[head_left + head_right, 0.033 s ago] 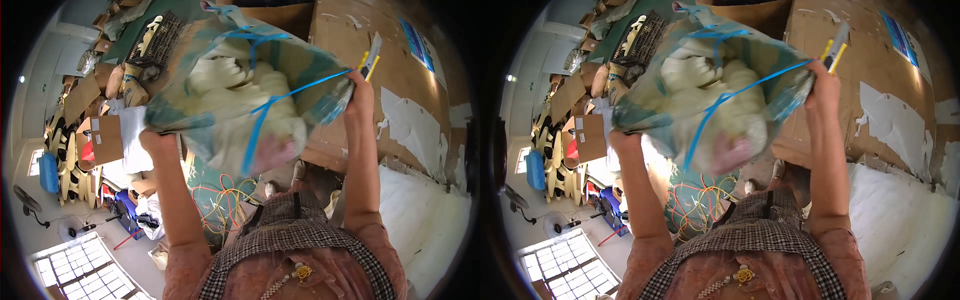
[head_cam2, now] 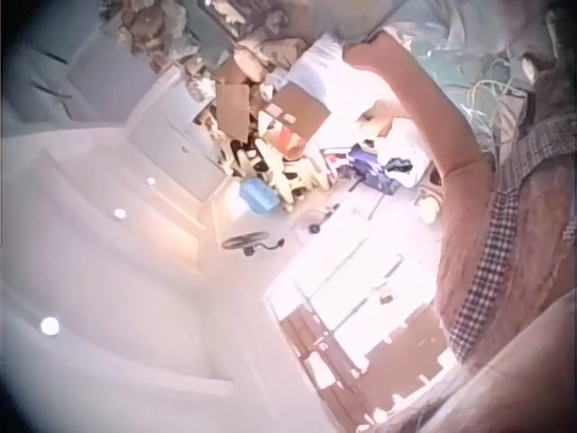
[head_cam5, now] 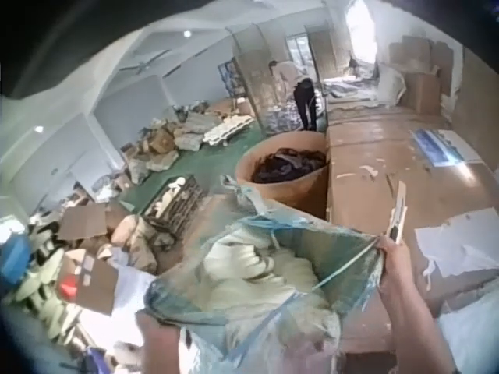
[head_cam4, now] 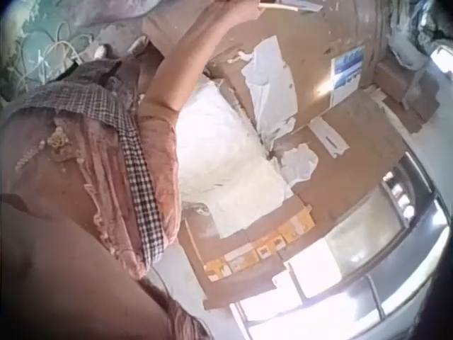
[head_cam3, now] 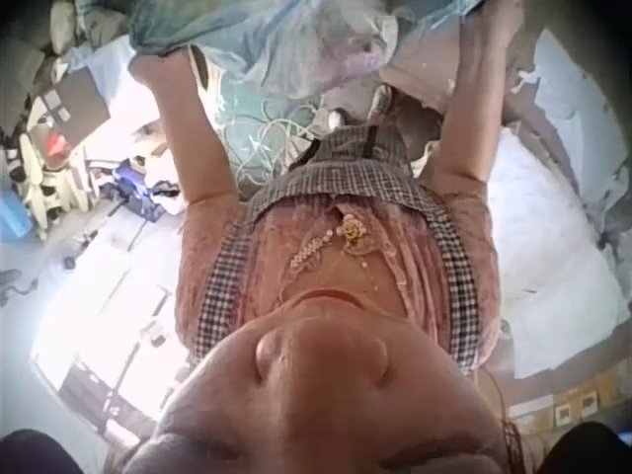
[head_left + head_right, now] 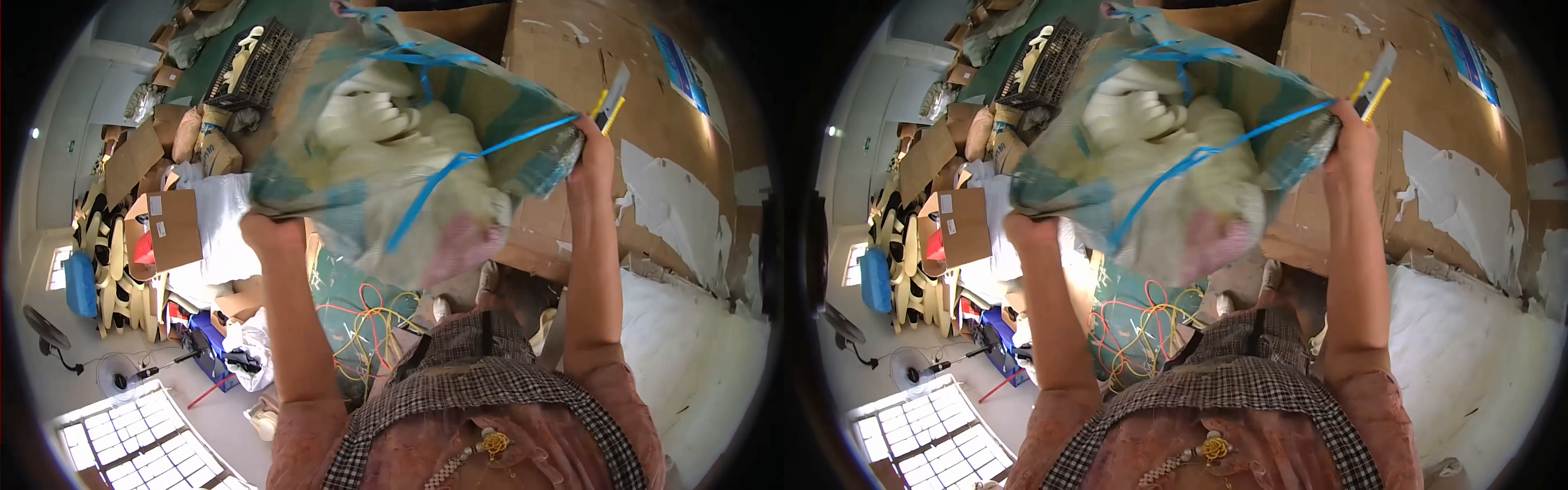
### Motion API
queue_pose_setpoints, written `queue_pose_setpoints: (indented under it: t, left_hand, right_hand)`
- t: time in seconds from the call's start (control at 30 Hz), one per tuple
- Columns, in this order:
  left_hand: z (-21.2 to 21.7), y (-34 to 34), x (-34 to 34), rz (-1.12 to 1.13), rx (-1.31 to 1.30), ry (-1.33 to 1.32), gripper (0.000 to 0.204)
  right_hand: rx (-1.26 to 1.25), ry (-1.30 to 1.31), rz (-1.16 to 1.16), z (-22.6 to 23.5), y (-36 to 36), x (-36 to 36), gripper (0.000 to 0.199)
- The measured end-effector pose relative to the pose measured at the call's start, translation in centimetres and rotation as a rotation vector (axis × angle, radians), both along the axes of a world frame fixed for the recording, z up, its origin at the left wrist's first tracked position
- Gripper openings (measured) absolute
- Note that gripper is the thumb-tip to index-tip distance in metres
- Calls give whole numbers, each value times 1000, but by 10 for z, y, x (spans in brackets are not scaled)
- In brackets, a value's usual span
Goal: The recorder unpacks foam bicycle saddle paddings, cleans a workspace of scraps, and organizes the paddings while using a spray gun.
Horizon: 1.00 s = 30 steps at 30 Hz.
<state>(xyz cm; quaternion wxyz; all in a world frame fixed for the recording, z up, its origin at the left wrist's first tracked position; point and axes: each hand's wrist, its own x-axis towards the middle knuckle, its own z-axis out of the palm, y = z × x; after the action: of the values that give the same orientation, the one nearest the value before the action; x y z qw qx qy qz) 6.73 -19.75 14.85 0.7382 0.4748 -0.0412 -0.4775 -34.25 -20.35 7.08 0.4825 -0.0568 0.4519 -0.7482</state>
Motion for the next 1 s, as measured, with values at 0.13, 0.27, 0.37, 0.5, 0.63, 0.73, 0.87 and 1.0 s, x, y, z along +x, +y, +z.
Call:
queue_pose_setpoints:
  t: [0.13,0.27,0.37,0.5,0.63,0.73,0.87,1.0]
  left_hand:
    - [-54,40,-11,-124,-13,-51,35]
    - [-80,62,61,-339,7,54,32]
    - [-82,68,63,-328,251,-47,33]
    - [-63,28,65,-165,232,-780,31]
    - [-31,-67,-35,-694,-17,-1191,56]
    - [-62,-92,-126,-961,44,-2058,69]
    - [-108,-126,-119,-1453,447,-2020,37]
    - [-89,-144,-122,-757,-50,-1795,20]
  right_hand:
    - [369,460,-195,-62,41,-51,18]
    - [434,419,-240,-160,106,-100,15]
    - [532,429,-191,-165,113,-105,13]
    - [537,785,-122,-137,92,-114,14]
    - [451,859,-2,-45,83,-85,16]
    - [360,776,-40,-7,56,-44,13]
    - [125,748,152,-13,-3,36,11]
    - [168,1255,201,-116,-58,74,28]
